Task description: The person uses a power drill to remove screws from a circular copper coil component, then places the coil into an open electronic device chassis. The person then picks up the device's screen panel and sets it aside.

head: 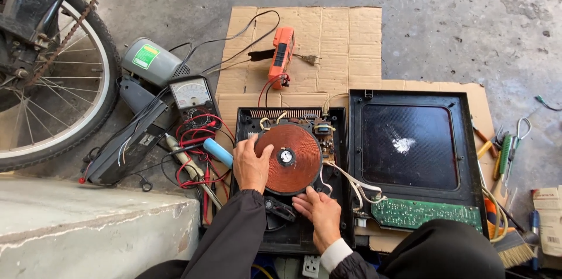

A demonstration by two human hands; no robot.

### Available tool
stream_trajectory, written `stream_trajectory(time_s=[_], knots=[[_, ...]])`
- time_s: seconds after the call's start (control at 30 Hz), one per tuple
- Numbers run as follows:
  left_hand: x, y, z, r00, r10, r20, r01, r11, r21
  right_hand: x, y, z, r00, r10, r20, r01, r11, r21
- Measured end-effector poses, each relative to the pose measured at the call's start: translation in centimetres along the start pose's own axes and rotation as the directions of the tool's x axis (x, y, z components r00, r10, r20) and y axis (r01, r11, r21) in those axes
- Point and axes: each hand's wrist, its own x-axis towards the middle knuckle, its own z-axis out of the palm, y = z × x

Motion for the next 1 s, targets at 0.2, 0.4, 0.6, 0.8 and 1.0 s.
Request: stream_trajectory(time_s=[0.2,0.4,0.6,0.8,1.0], knots=[[-0.1,-2.9,-1.0,0.996,-0.020,0.092,0.033,0.990,-0.141,-0.6,0.7,-2.0,0.994,-0.035,0.108,0.033,0.999,0.017],[-0.3,-7.0,-1.7,0.986,-0.138,-0.093,0.130,0.988,-0.083,1.2,2.4,-4.3,0.976,-0.215,0.020,0.216,0.972,-0.093],[-0.8,-11.8,1.4,0.940,-0.305,-0.151,0.298,0.952,-0.068,0.2,1.9,-4.8,0.793,-0.568,0.222,0.508,0.414,-0.755],[-2.7,-10.3,1.2,0.865,-0.502,0.024,0.483,0.816,-0.318,1.8,3.7,-4.6,0.650,-0.652,0.390,0.560,0.063,-0.826],[-4.1,-8.3,0.4,0.901,-0.428,0.072,0.430,0.858,-0.281,4.1,4.9,-5.0,0.537,-0.715,0.448,0.577,-0.076,-0.813]])
